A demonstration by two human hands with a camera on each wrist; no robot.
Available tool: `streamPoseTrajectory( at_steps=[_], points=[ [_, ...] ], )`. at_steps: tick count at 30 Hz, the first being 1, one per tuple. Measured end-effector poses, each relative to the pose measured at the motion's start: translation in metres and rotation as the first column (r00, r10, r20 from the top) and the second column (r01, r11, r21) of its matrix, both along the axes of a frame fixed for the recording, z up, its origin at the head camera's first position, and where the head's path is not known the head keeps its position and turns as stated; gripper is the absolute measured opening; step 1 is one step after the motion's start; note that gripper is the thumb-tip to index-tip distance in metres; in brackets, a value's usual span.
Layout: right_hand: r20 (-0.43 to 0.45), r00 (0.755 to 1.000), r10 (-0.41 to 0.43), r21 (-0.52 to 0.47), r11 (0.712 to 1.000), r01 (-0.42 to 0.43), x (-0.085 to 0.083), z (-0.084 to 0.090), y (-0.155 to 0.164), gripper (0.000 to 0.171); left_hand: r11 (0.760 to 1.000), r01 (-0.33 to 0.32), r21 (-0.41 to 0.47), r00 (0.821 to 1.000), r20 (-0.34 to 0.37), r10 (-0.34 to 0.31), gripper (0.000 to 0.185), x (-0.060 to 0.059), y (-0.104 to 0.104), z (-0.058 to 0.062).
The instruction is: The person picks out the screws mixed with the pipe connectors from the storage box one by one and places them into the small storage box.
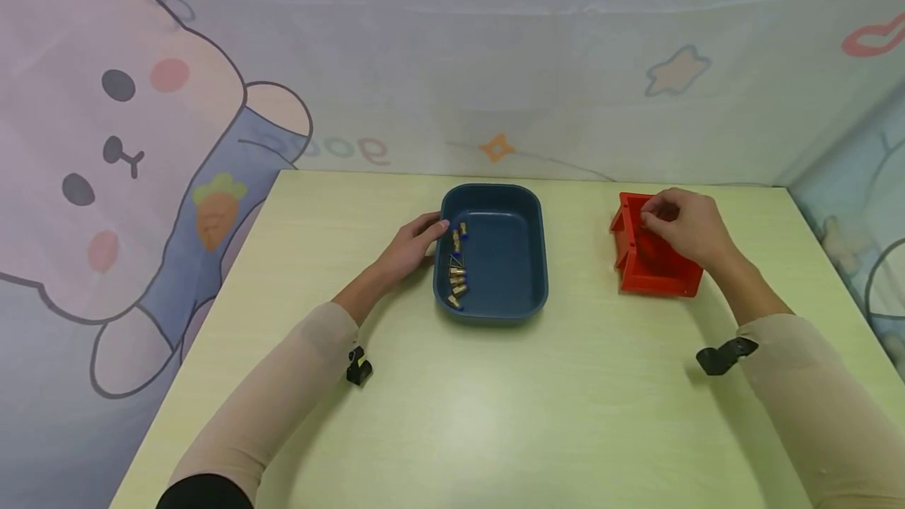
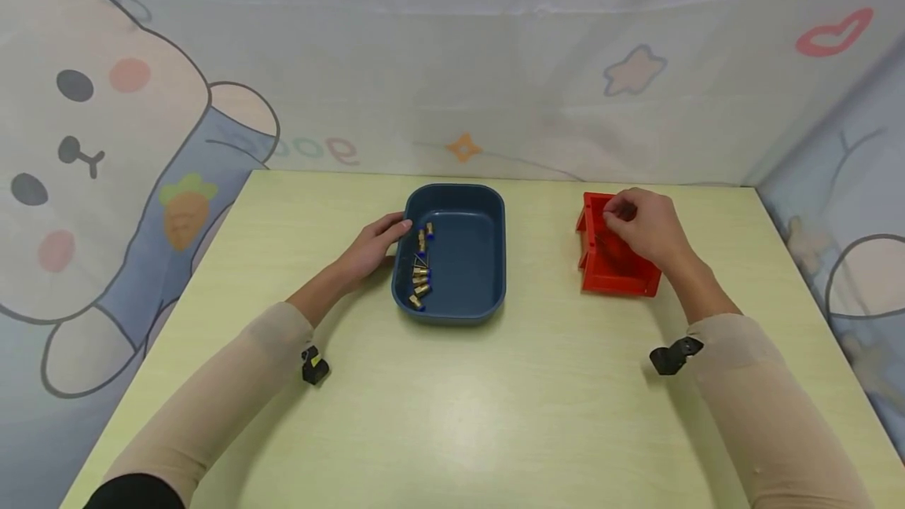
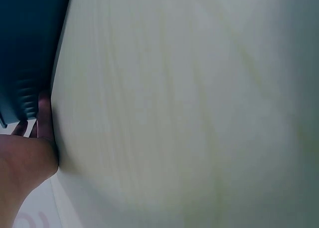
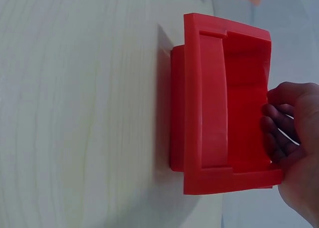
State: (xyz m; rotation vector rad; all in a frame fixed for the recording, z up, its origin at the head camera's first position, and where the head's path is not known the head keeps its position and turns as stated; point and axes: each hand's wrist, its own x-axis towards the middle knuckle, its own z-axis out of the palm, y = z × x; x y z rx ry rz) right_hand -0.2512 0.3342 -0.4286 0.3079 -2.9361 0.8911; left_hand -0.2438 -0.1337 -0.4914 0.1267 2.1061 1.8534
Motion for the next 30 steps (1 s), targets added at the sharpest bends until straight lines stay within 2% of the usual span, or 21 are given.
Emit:
streamPoseTrajectory(
  at_steps=[5,12,21,30],
  points=[
    [-0.03,1.0,0.006,-0.004,1.0,-0.006,0.002,0.008,-0.002,0.02,1.0,-0.003,-0.004,1.0,0.0,0.003,0.063,0.001,0.0,0.0],
    [-0.039,0.998,0.044,-0.067,0.997,-0.047,0.005,0.017,-0.022,0.02,1.0,0.0,-0.017,1.0,-0.008,0.0,0.063,0.0,0.0,0.0],
    [-0.119,0.987,0.109,-0.104,0.987,-0.121,0.003,0.017,-0.046,0.01,1.0,0.002,-0.013,1.0,-0.006,-0.002,0.064,-0.001,0.0,-0.001],
    [-0.099,0.988,0.12,-0.151,0.979,-0.134,0.003,0.015,-0.059,0.01,1.0,0.009,-0.003,1.0,-0.007,-0.009,0.063,0.0,0.0,0.0]
  ],
)
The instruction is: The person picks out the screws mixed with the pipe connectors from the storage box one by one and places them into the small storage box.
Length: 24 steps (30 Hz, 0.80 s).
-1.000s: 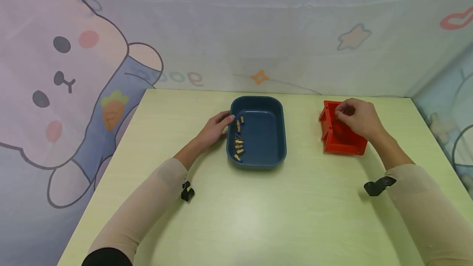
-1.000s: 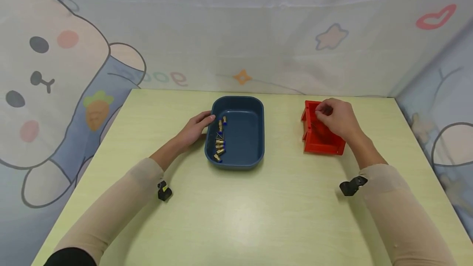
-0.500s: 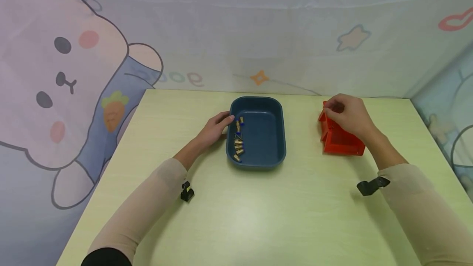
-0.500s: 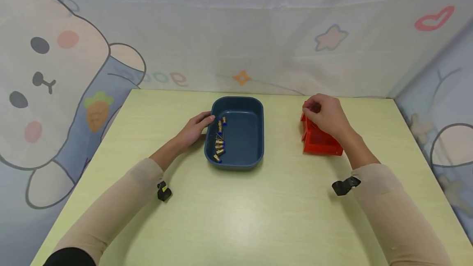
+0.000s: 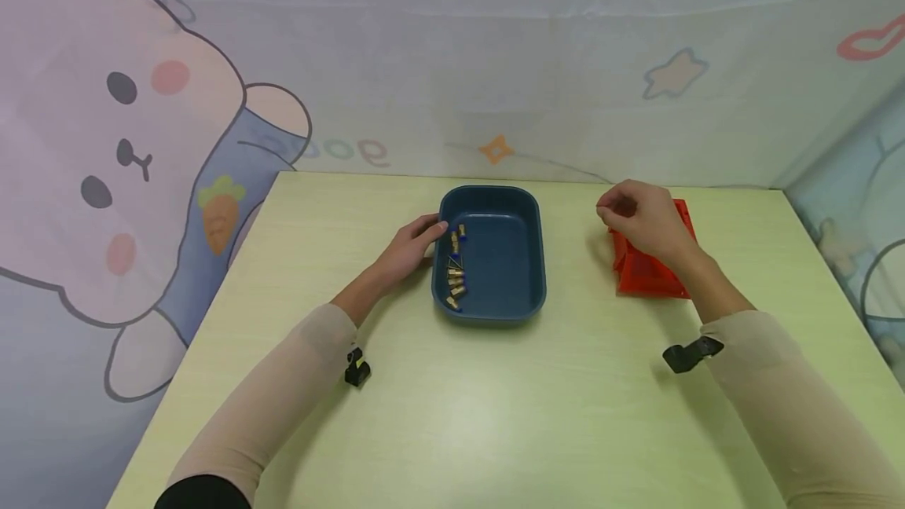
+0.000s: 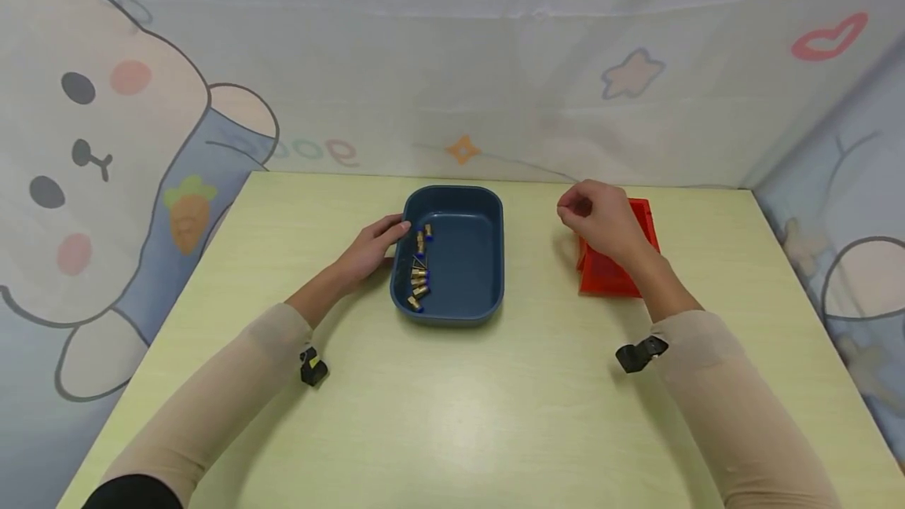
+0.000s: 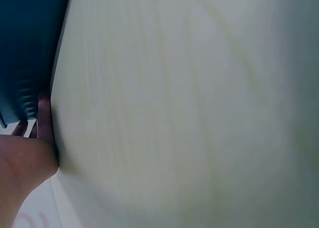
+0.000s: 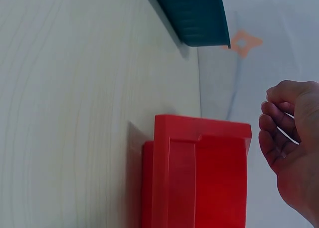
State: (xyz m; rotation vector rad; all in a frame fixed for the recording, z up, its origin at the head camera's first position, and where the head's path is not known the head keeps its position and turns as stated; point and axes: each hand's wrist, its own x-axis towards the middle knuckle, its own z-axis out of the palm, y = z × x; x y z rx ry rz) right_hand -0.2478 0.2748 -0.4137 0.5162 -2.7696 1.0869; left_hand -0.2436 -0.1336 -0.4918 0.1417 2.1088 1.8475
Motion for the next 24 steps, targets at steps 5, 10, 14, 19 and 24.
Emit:
streamPoseTrajectory(
  at_steps=[5,10,14,19,24],
  points=[
    [-0.019,1.0,0.02,-0.011,1.0,-0.02,-0.005,-0.001,-0.012,0.009,1.0,-0.006,0.005,1.0,-0.002,0.006,0.063,0.0,-0.002,0.002],
    [-0.023,0.999,0.042,-0.025,0.999,-0.043,-0.008,-0.001,-0.023,0.009,1.0,-0.02,-0.006,1.0,-0.001,0.02,0.063,-0.002,-0.003,-0.001],
    [-0.013,0.998,0.067,-0.044,0.997,-0.067,-0.009,-0.001,-0.03,0.011,1.0,-0.027,-0.014,1.0,-0.001,0.027,0.063,-0.003,-0.002,-0.002],
    [-0.013,0.996,0.087,-0.057,0.995,-0.087,-0.01,-0.004,-0.037,0.01,1.0,-0.024,-0.017,1.0,0.009,0.024,0.063,-0.003,-0.001,-0.004],
    [-0.023,0.995,0.1,-0.05,0.994,-0.101,-0.01,-0.004,-0.045,0.01,1.0,-0.021,-0.017,1.0,0.007,0.021,0.064,-0.004,0.0,-0.004]
  ],
)
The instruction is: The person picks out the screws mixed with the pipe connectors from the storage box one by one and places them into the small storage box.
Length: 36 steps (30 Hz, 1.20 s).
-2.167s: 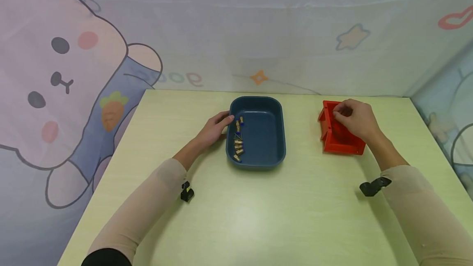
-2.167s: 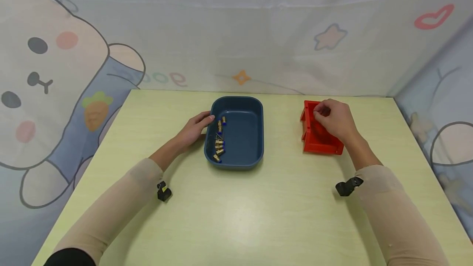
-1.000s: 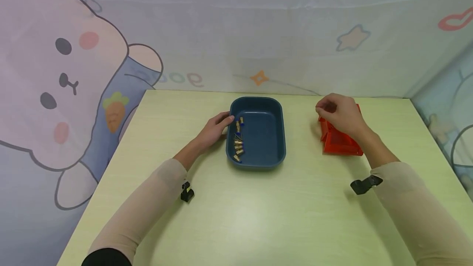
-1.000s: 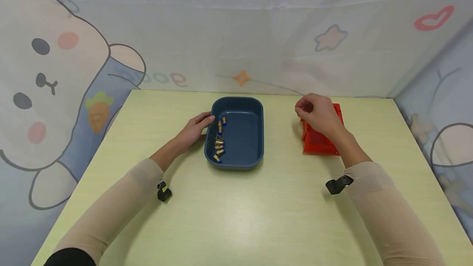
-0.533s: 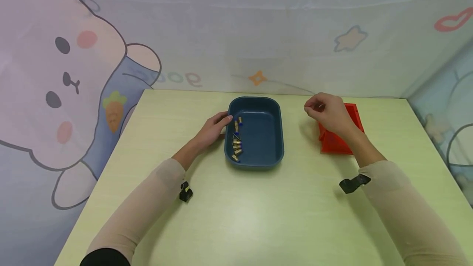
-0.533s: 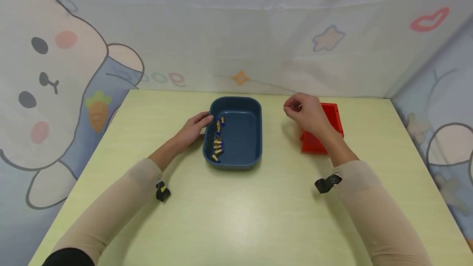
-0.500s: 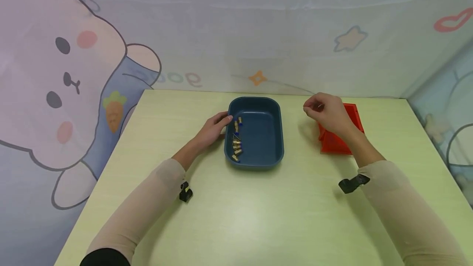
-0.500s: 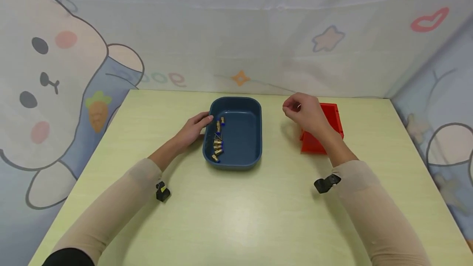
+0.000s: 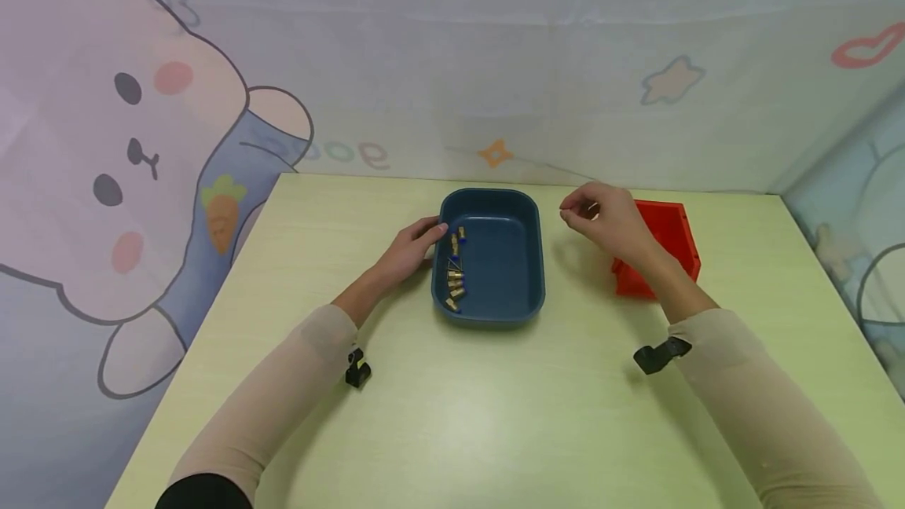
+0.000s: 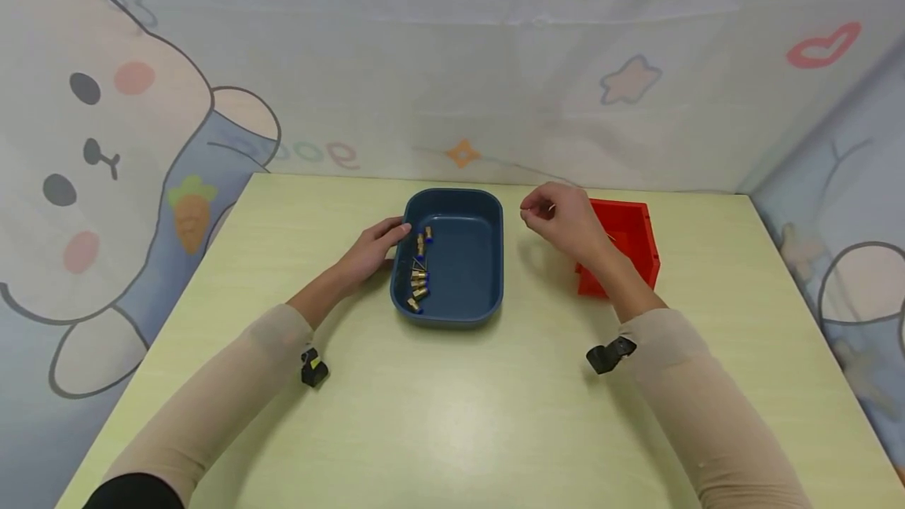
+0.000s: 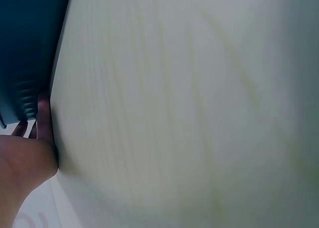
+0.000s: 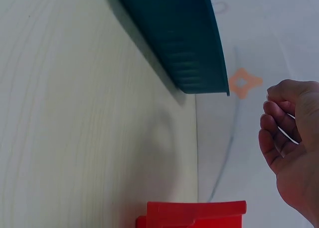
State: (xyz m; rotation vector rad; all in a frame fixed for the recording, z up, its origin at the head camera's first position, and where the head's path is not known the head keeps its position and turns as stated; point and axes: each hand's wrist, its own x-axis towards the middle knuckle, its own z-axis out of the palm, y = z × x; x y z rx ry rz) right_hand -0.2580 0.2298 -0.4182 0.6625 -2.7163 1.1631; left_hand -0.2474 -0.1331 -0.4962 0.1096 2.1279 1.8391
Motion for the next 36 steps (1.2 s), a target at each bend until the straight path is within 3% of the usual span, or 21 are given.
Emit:
streamPoseTrajectory(
  at_steps=[19,36],
  points=[
    [0.02,0.997,0.077,-0.013,0.997,-0.077,-0.002,-0.003,-0.035,0.012,1.0,0.003,-0.002,1.0,-0.025,-0.003,0.063,0.0,-0.001,0.001],
    [0.031,0.995,0.091,-0.032,0.995,-0.09,0.001,-0.012,-0.059,0.013,1.0,0.001,-0.019,0.999,-0.037,-0.002,0.066,0.0,-0.004,0.0]
  ],
)
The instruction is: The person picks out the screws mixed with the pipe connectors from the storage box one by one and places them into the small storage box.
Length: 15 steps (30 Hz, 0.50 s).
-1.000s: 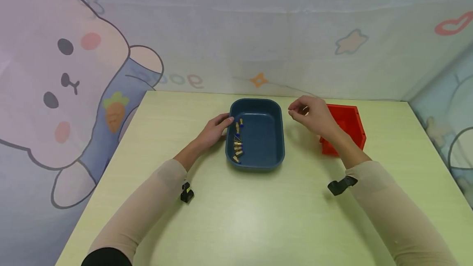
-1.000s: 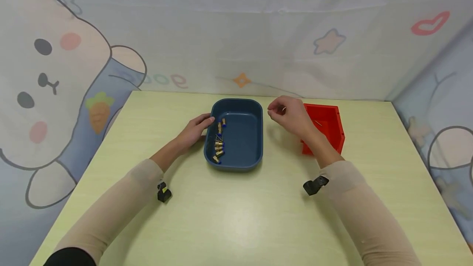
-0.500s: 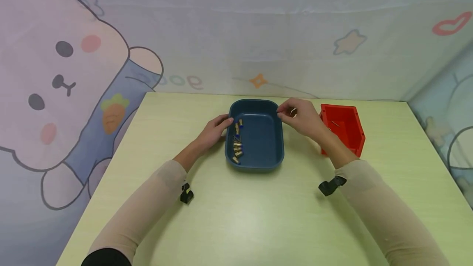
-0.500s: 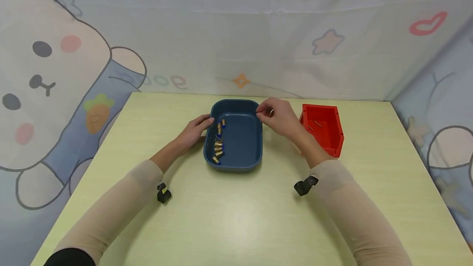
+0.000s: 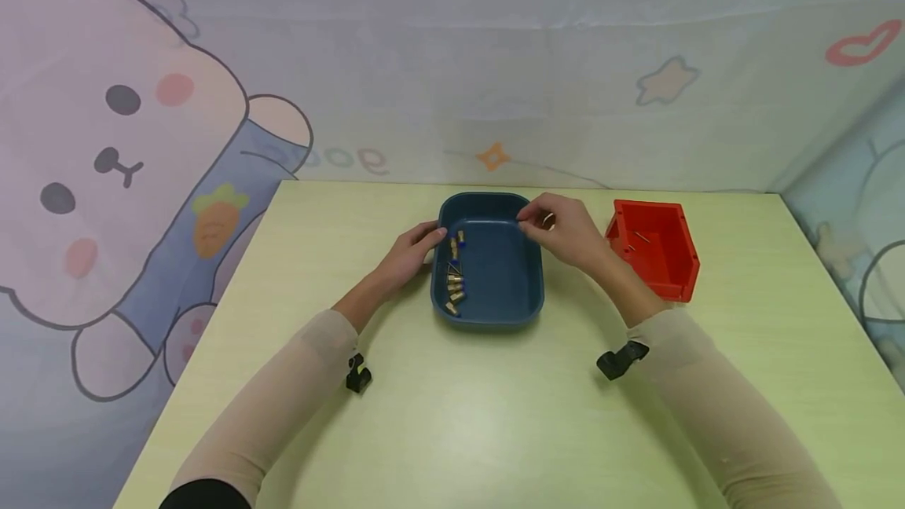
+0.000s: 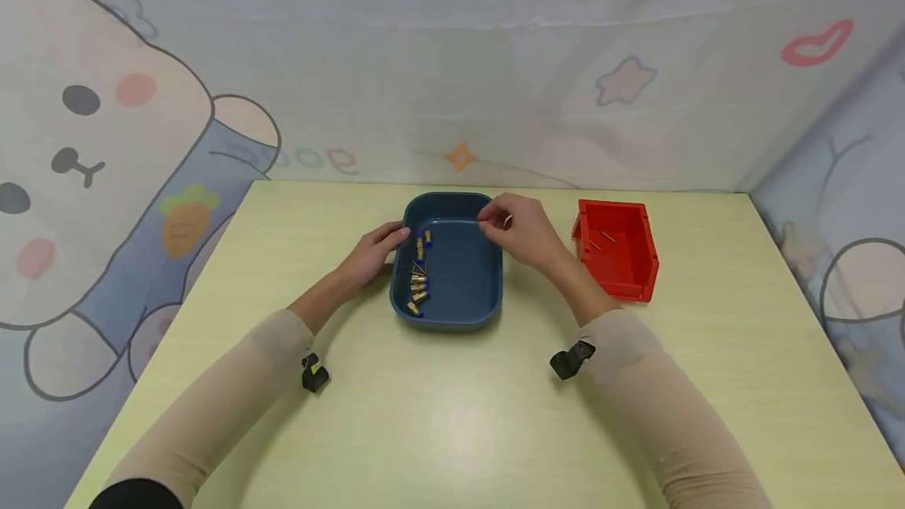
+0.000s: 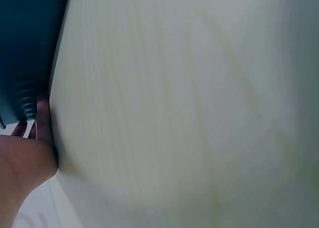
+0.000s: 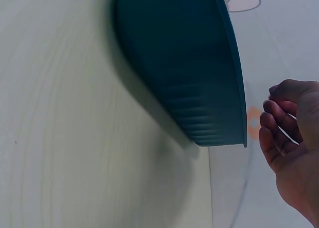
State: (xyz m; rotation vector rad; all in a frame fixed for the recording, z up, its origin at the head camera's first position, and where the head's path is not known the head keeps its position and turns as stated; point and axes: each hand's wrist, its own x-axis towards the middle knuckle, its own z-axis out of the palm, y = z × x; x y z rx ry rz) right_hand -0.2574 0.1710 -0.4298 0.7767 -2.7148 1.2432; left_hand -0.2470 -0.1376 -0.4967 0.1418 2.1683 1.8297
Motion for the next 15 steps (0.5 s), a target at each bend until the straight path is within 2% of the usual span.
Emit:
streamPoseTrajectory(
  at_steps=[15],
  points=[
    [0.006,1.0,0.022,-0.057,0.998,-0.022,0.0,-0.004,-0.018,0.018,1.0,0.0,0.002,1.0,0.009,0.0,0.067,0.001,0.0,0.0]
  ],
)
